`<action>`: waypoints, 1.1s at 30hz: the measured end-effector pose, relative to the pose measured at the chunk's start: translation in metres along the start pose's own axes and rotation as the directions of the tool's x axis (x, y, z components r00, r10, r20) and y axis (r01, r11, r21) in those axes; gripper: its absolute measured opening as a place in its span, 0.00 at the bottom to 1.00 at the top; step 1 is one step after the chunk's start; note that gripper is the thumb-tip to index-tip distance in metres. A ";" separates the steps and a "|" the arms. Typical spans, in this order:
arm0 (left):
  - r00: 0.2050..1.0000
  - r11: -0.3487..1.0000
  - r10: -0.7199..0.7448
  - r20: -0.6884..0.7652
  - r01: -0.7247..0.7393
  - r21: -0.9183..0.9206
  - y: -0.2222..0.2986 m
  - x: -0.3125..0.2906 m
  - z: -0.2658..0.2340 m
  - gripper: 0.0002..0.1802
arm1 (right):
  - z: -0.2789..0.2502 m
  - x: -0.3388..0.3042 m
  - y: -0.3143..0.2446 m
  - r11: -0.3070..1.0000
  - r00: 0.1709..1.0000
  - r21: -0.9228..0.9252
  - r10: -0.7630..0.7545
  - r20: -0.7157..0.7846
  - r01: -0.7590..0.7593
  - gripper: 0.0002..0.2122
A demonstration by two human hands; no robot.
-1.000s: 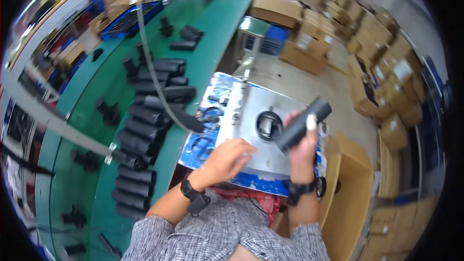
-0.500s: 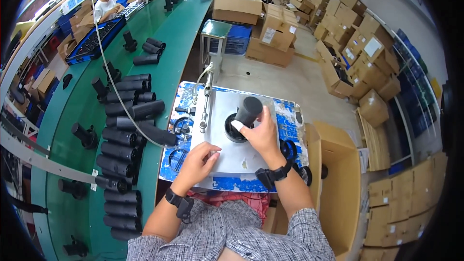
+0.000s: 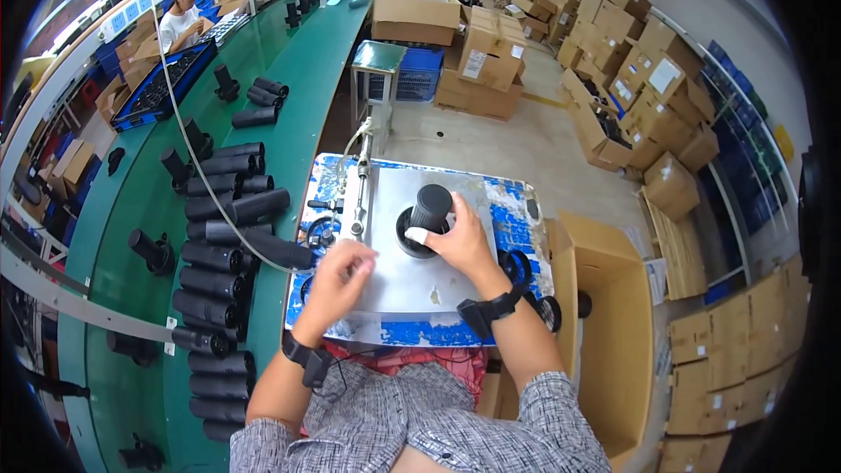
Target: The person packs a tube and base into a box, then retrieves a base and a cylinder to assemble them using a machine. They repeat this assembly process multiple times, placing the finished units onto a conveyor belt.
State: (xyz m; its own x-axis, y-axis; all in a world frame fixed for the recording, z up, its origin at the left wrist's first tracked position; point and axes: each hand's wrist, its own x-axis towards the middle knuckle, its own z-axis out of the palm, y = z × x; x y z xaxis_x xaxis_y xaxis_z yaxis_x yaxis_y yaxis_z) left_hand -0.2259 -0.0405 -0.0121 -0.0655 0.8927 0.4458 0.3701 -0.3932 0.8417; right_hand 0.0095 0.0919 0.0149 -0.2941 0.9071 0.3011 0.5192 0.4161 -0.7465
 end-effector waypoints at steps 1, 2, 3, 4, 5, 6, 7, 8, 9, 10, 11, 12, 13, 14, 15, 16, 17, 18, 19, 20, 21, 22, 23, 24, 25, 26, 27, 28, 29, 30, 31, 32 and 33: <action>1.000 1.000 -0.002 0.001 0.002 0.001 -0.005 0.010 -0.009 0.07 | -0.001 0.000 0.000 1.000 1.000 0.002 0.002 0.001 -0.002 0.32; 1.000 0.990 -0.023 -0.005 0.023 0.140 -0.006 0.024 -0.020 0.08 | -0.004 0.000 -0.001 1.000 1.000 -0.012 0.001 0.017 -0.001 0.31; 0.999 0.960 -0.042 -0.011 0.043 0.275 -0.010 0.039 -0.029 0.09 | -0.007 0.000 0.000 1.000 1.000 -0.025 0.004 0.031 -0.003 0.30; 0.999 0.959 -0.041 -0.013 0.043 0.279 -0.017 0.051 -0.041 0.09 | -0.008 0.000 -0.002 0.999 0.999 -0.032 -0.003 0.049 0.004 0.29; 0.998 0.949 -0.018 -0.060 0.036 0.312 -0.030 0.062 -0.050 0.10 | -0.006 -0.001 -0.002 1.000 0.999 -0.029 -0.006 0.049 0.007 0.29; 0.995 0.942 0.010 -0.101 0.025 0.336 -0.044 0.071 -0.053 0.10 | -0.007 -0.003 0.002 0.999 0.999 -0.050 -0.016 0.045 0.019 0.29; 0.995 0.942 0.015 -0.099 0.019 0.336 -0.057 0.076 -0.057 0.10 | -0.007 -0.002 0.007 0.997 0.999 -0.066 -0.031 0.043 0.034 0.29; 0.998 0.876 -0.038 -0.054 0.059 0.479 -0.070 0.080 -0.062 0.11 | -0.007 -0.002 0.009 0.995 0.998 -0.084 -0.046 0.041 0.049 0.28; 0.995 0.786 -0.095 -0.020 0.087 0.613 -0.083 0.085 -0.067 0.12 | -0.009 0.000 0.008 0.995 0.998 -0.085 -0.051 0.034 0.053 0.28; 0.987 0.671 -0.160 0.000 0.109 0.734 -0.091 0.088 -0.071 0.13 | -0.009 0.002 0.006 0.997 0.997 -0.059 -0.050 0.053 0.053 0.28; 0.988 0.669 -0.155 -0.004 0.108 0.736 -0.100 0.090 -0.072 0.13 | -0.010 0.003 0.003 0.998 0.996 -0.033 -0.050 0.072 0.053 0.29; 0.969 0.598 -0.247 0.019 0.137 0.790 -0.107 0.092 -0.071 0.15 | -0.012 0.002 0.002 0.999 0.995 -0.012 -0.046 0.091 0.047 0.29; 0.940 0.520 -0.339 0.033 0.158 0.839 -0.113 0.094 -0.069 0.18 | -0.010 0.000 0.004 0.999 0.995 -0.015 -0.048 0.089 0.049 0.29; 0.904 0.437 -0.425 0.036 0.170 0.883 -0.119 0.097 -0.068 0.20 | -0.007 -0.002 0.008 0.997 0.995 -0.020 -0.076 0.057 0.078 0.28; 0.907 0.437 -0.419 0.032 0.171 0.883 -0.124 0.099 -0.068 0.20 | -0.003 -0.003 0.011 0.994 0.994 -0.025 -0.106 0.027 0.107 0.28; 0.898 0.454 -0.440 0.027 0.197 0.869 -0.130 0.100 -0.069 0.20 | 0.000 -0.003 0.014 0.990 0.991 -0.031 -0.137 -0.002 0.137 0.28; 0.886 0.472 -0.462 0.028 0.219 0.854 -0.130 0.100 -0.067 0.21 | -0.001 -0.003 0.014 0.990 0.990 -0.033 -0.138 -0.004 0.138 0.28; 0.874 0.487 -0.486 0.029 0.243 0.839 -0.130 0.100 -0.067 0.22 | -0.001 -0.003 0.014 0.991 0.992 -0.028 -0.129 -0.002 0.129 0.28; 0.874 0.487 -0.485 0.025 0.246 0.838 -0.130 0.100 -0.068 0.22 | -0.001 -0.003 0.014 0.992 0.993 -0.022 -0.121 0.002 0.121 0.28; 0.855 0.455 -0.518 0.021 0.255 0.853 -0.130 0.099 -0.069 0.22 | 0.000 -0.003 0.014 0.993 0.993 -0.015 -0.114 0.008 0.114 0.29; 0.834 0.421 -0.551 0.013 0.264 0.868 -0.130 0.097 -0.072 0.22 | 0.002 -0.002 0.013 0.993 0.993 -0.012 -0.119 0.013 0.119 0.29; 0.811 0.389 -0.585 0.010 0.269 0.881 -0.123 0.096 -0.070 0.22 | 0.002 -0.003 0.014 0.993 0.993 -0.023 -0.118 0.004 0.118 0.29; 0.809 0.387 -0.588 0.007 0.274 0.880 -0.116 0.092 -0.070 0.22 | 0.002 -0.004 0.015 0.992 0.993 -0.033 -0.118 -0.004 0.118 0.29; 0.840 0.413 -0.542 -0.015 0.281 0.866 -0.097 0.088 -0.067 0.22 | 0.001 -0.005 0.016 0.992 0.993 -0.044 -0.115 -0.017 0.114 0.29; 0.869 0.439 -0.493 -0.039 0.287 0.852 -0.078 0.084 -0.065 0.21 | 0.001 -0.005 0.018 0.993 0.993 -0.044 -0.114 -0.017 0.113 0.29; 0.894 0.464 -0.443 -0.065 0.291 0.837 -0.067 0.081 -0.062 0.21 | 0.003 -0.005 0.021 0.991 0.992 -0.053 -0.121 -0.027 0.119 0.30; 0.893 0.459 -0.444 -0.073 0.296 0.838 -0.062 0.073 -0.062 0.21 | 0.006 -0.005 0.020 0.990 0.991 -0.057 -0.133 -0.033 0.131 0.31; 0.963 0.680 -0.219 -0.155 0.265 0.684 -0.058 0.064 -0.060 0.20 | 0.007 -0.006 0.021 0.988 0.989 -0.063 -0.141 -0.040 0.138 0.32; 0.960 0.851 -0.008 -0.280 0.153 0.502 -0.048 0.058 -0.055 0.20 | 0.003 -0.005 0.017 0.989 0.990 -0.063 -0.136 -0.040 0.134 0.32; 0.952 0.913 0.018 -0.306 0.109 0.394 -0.035 0.046 -0.046 0.20 | -0.004 -0.004 0.013 0.993 0.993 -0.034 -0.113 -0.041 0.112 0.31; 0.942 0.958 0.042 -0.333 0.056 0.280 -0.008 0.037 -0.037 0.21 | -0.017 0.000 0.006 0.996 0.995 -0.006 -0.090 -0.044 0.090 0.31; 0.943 0.960 0.048 -0.330 0.047 0.275 0.011 0.028 -0.036 0.21 | -0.034 0.010 -0.003 0.997 0.996 0.020 -0.074 -0.051 0.075 0.30; 0.949 0.967 0.051 -0.310 0.030 0.253 0.030 0.009 -0.040 0.20 | -0.054 0.025 -0.015 0.954 0.973 0.254 -0.107 -0.206 0.159 0.27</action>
State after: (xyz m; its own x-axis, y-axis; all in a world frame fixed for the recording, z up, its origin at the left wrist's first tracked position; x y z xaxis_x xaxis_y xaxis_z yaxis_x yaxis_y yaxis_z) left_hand -0.2526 -0.0533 0.0290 -0.3303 0.7593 0.5607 0.5904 -0.2973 0.7504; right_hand 0.0383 0.1115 0.0658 -0.1762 0.8507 0.4953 0.2449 0.5252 -0.8149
